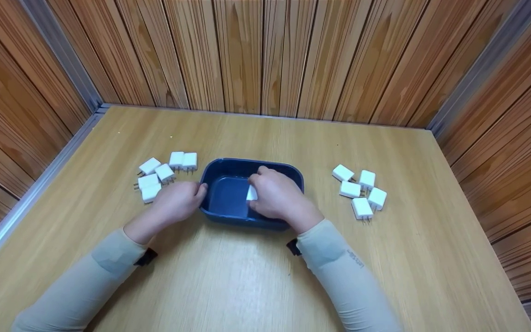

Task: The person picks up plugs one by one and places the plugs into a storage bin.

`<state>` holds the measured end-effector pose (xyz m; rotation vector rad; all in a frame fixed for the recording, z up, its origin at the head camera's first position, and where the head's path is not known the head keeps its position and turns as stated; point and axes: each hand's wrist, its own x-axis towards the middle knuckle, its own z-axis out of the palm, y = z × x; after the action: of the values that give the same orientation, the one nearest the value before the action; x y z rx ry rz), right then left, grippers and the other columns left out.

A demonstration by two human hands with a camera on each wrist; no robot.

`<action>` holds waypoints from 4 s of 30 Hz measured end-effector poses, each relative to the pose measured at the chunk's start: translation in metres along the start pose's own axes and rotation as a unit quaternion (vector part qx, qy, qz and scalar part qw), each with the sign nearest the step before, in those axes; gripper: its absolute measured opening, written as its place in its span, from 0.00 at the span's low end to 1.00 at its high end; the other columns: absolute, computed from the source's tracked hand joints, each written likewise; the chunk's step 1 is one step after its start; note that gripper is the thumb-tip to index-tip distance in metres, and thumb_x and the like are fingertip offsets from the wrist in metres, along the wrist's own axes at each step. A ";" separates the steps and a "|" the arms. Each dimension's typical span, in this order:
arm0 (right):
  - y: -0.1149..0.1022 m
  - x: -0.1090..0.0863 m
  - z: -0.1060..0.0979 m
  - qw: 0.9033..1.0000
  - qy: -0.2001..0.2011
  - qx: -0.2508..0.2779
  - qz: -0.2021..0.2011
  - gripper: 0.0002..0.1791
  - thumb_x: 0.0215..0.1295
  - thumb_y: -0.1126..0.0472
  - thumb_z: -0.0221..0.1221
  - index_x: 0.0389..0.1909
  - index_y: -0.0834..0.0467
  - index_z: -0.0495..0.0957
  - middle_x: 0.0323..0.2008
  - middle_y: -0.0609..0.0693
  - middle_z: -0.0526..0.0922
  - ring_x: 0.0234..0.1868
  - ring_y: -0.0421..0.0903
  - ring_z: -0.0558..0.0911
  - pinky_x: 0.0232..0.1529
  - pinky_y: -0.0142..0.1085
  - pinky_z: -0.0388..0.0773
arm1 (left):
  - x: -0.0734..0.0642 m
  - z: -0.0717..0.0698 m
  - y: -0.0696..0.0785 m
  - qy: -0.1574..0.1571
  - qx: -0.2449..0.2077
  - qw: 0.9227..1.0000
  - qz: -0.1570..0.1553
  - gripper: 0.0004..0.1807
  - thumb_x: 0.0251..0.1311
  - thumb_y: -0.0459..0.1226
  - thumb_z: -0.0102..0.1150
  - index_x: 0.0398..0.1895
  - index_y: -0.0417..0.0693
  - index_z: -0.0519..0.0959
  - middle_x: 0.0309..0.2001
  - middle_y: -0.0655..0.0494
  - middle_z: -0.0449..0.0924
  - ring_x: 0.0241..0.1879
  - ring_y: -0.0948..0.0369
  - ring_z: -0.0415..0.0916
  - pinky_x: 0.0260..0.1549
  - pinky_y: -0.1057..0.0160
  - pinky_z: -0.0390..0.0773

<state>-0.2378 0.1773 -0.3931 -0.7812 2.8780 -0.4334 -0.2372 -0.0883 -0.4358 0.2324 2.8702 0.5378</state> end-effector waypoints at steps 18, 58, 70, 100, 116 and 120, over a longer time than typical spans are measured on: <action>-0.027 0.025 0.011 1.000 -0.014 0.013 -0.015 0.26 0.74 0.52 0.74 0.67 0.59 0.85 0.58 0.54 0.83 0.51 0.52 0.83 0.59 0.49 0.85 | 0.001 -0.001 -0.001 -0.008 -0.014 1.000 -0.007 0.30 0.91 0.52 0.39 0.30 0.52 0.82 0.25 0.52 0.79 0.27 0.53 0.78 0.31 0.56 0.73; -0.042 0.058 0.047 0.997 -0.044 0.053 -0.041 0.20 0.77 0.59 0.70 0.66 0.56 0.86 0.54 0.51 0.84 0.50 0.49 0.82 0.61 0.48 0.83 | 0.000 0.001 -0.001 -0.004 -0.004 1.000 0.010 0.28 0.92 0.50 0.38 0.40 0.48 0.85 0.27 0.54 0.77 0.26 0.54 0.77 0.28 0.57 0.73; -0.040 0.062 0.052 0.995 -0.044 0.075 -0.045 0.17 0.77 0.61 0.69 0.63 0.56 0.87 0.52 0.49 0.84 0.49 0.49 0.81 0.61 0.48 0.82 | 0.000 0.002 -0.003 0.010 -0.005 0.999 0.037 0.26 0.91 0.47 0.41 0.38 0.47 0.84 0.25 0.54 0.75 0.24 0.55 0.75 0.28 0.58 0.71; -0.037 0.062 0.055 0.993 -0.059 0.092 -0.049 0.19 0.78 0.58 0.70 0.65 0.58 0.86 0.57 0.52 0.85 0.52 0.50 0.81 0.63 0.46 0.82 | -0.001 0.002 -0.005 0.017 0.006 0.999 0.041 0.27 0.91 0.47 0.41 0.33 0.48 0.82 0.25 0.54 0.73 0.23 0.54 0.73 0.26 0.57 0.69; -0.036 0.056 0.048 0.993 -0.060 0.090 -0.051 0.22 0.79 0.56 0.69 0.69 0.54 0.84 0.60 0.50 0.83 0.55 0.47 0.81 0.65 0.47 0.81 | -0.001 0.000 -0.002 -0.008 -0.007 1.000 0.017 0.27 0.91 0.49 0.40 0.38 0.49 0.85 0.28 0.53 0.78 0.26 0.54 0.77 0.30 0.56 0.73; -0.036 0.053 0.040 0.993 -0.052 0.087 -0.055 0.25 0.78 0.50 0.71 0.70 0.54 0.83 0.60 0.49 0.83 0.54 0.47 0.82 0.63 0.46 0.82 | 0.000 -0.001 -0.003 -0.003 -0.006 1.000 0.015 0.27 0.91 0.49 0.40 0.39 0.48 0.85 0.27 0.52 0.77 0.26 0.54 0.76 0.29 0.56 0.72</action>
<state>-0.2581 0.1108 -0.4228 -0.9059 2.6658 -0.6280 -0.2377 -0.0919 -0.4361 0.2763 2.8613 0.5577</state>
